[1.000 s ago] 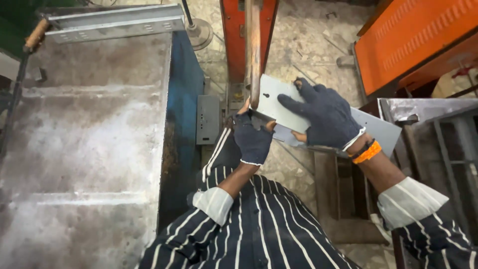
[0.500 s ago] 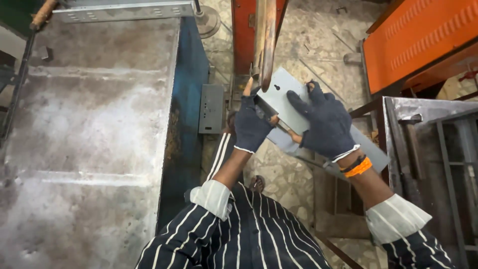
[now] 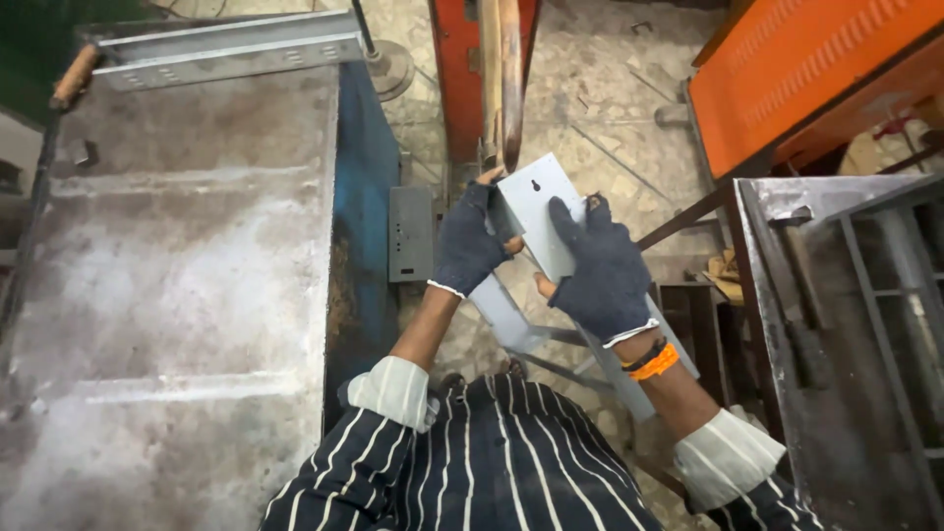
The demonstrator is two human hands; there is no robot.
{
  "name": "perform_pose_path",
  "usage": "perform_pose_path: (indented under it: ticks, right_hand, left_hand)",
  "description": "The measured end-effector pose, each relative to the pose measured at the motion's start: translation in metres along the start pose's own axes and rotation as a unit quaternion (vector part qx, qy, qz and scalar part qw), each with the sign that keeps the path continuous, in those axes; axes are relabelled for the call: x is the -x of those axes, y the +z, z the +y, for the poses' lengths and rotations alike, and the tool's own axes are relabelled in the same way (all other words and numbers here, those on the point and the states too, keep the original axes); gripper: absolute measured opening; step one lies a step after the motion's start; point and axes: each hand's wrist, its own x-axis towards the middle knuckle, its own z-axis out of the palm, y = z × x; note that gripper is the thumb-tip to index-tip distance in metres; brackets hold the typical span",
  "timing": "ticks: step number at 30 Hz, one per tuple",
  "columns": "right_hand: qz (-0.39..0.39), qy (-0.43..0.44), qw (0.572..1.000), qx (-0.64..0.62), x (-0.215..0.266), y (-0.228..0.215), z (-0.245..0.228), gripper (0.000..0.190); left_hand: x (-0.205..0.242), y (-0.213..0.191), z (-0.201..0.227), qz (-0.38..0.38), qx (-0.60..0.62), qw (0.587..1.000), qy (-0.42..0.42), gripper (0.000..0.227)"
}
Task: The person welds a metal frame using a welding torch, creating sparks. They then use a hammer to tap the frame and place it on a metal table. The person repeats this process with another metal frame.
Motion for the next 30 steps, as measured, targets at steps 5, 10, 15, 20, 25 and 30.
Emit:
perform_pose_path:
  ticks: [5, 10, 15, 20, 25, 30]
  right_hand:
    - [-0.008, 0.036, 0.999, 0.016, 0.001, 0.008, -0.009, 0.103]
    - [0.097, 0.009, 0.995, 0.026, 0.004, 0.042, 0.004, 0.117]
    - [0.081, 0.092, 0.992, -0.023, -0.006, 0.043, -0.008, 0.12]
    - [0.102, 0.066, 0.993, 0.013, -0.007, 0.041, -0.003, 0.108]
    - [0.105, 0.002, 0.994, 0.012, -0.013, 0.017, 0.007, 0.095]
    - [0.081, -0.109, 0.989, 0.052, -0.03, 0.004, 0.031, 0.091]
  left_hand:
    - [-0.002, -0.005, -0.002, -0.017, -0.003, 1.0, 0.019, 0.096]
    - [-0.011, -0.009, -0.005, -0.026, -0.011, 0.998, 0.064, 0.099]
    - [-0.016, -0.013, -0.005, -0.046, 0.022, 0.997, 0.064, 0.11]
    - [-0.009, 0.0, -0.019, -0.013, 0.017, 0.996, 0.082, 0.095]
    - [0.002, 0.019, -0.016, 0.055, 0.038, 0.994, 0.082, 0.091]
    - [0.011, 0.036, -0.004, 0.128, 0.031, 0.991, 0.035, 0.087]
